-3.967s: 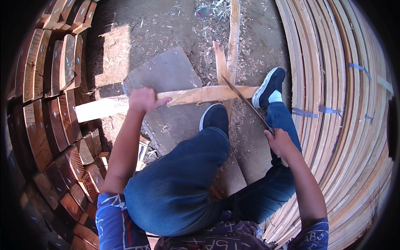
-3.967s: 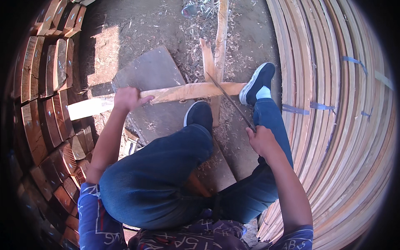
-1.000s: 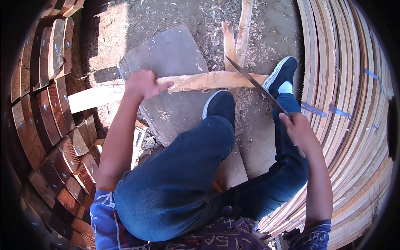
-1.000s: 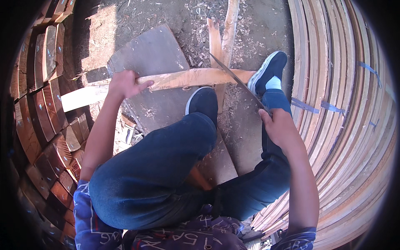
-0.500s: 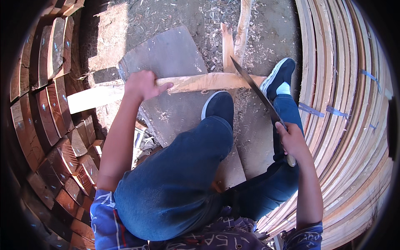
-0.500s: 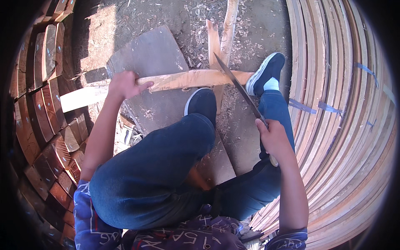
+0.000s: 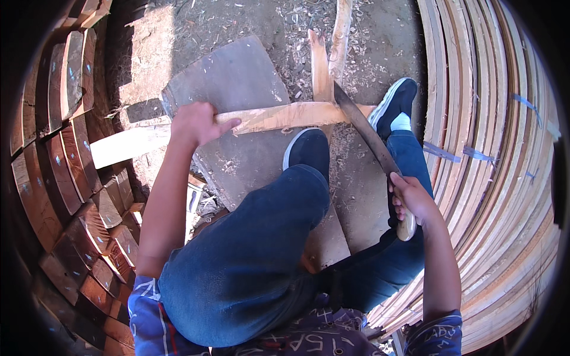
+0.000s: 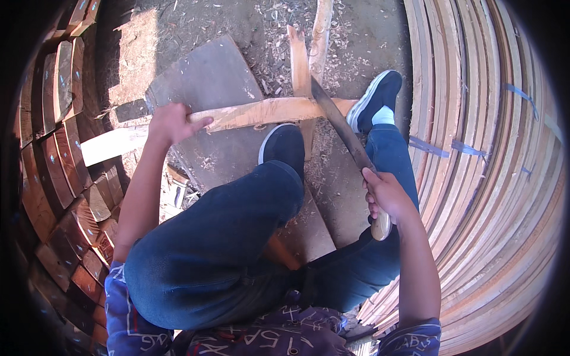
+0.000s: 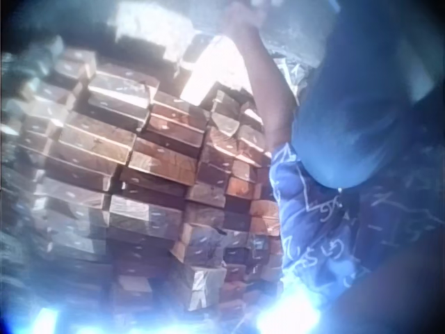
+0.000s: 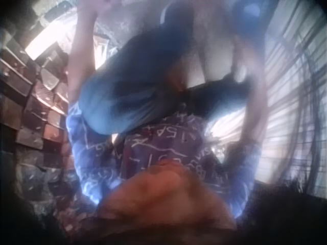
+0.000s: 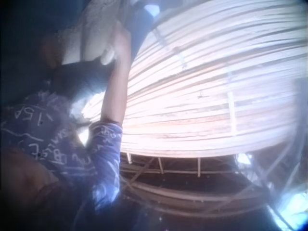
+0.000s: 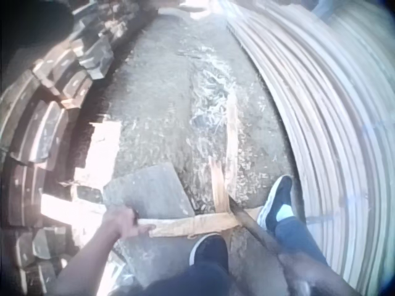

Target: The person sits on the ground and uses a knife to shave and shape a piece of wood, repeatedly scraping the surface to remove thin layers. The person holds the wood with one hand and scrapes with the other, occasionally adjusting the grip and orientation of the piece.

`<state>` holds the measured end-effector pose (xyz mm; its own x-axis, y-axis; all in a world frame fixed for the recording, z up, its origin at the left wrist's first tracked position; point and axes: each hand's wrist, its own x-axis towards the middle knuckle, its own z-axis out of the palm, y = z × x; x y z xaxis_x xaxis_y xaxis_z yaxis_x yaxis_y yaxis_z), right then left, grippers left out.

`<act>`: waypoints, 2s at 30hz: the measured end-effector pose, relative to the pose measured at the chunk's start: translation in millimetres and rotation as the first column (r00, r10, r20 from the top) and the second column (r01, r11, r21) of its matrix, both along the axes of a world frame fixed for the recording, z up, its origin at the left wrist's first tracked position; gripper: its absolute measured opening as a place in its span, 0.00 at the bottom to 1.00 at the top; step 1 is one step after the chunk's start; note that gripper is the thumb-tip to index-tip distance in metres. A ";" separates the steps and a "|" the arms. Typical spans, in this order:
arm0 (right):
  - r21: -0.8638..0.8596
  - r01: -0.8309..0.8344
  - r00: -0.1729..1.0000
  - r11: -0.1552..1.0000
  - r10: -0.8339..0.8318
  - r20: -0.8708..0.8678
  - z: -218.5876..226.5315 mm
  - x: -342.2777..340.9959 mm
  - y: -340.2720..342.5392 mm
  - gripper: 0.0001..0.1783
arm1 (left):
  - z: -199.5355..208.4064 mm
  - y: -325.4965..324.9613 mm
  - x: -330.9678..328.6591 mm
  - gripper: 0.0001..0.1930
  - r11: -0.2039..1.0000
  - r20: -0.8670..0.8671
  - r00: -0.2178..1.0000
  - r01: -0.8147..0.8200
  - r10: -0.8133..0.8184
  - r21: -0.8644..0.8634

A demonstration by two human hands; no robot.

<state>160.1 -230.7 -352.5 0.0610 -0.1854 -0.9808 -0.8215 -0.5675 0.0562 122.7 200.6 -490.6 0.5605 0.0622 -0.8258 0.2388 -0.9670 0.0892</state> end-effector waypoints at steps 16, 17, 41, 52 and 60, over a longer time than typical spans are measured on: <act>0.003 0.080 0.997 0.997 -0.080 0.015 -5.8 67.1 7.3 0.26 | 0.8 0.0 -2.7 0.44 1.000 -0.001 1.000 0.011 -0.011 0.028; 0.038 0.139 0.987 0.990 -0.142 0.080 -7.9 73.9 7.7 0.26 | 0.5 0.2 -4.3 0.44 1.000 -0.004 1.000 0.015 -0.015 0.027; -0.026 0.165 0.979 0.986 -0.166 -0.114 -11.0 49.0 -8.8 0.28 | 1.4 -4.0 -8.6 0.40 0.999 0.038 0.998 -0.042 0.041 0.011; 0.018 0.216 0.957 0.976 -0.208 -0.202 -26.8 29.3 -22.1 0.26 | 3.0 -3.6 -3.5 0.41 1.000 -0.036 0.999 -0.010 0.011 0.028; 0.130 0.495 0.839 0.859 -0.511 0.186 -39.2 31.0 -17.2 0.26 | 6.4 -9.1 1.5 0.41 0.999 -0.050 0.999 0.008 -0.006 0.047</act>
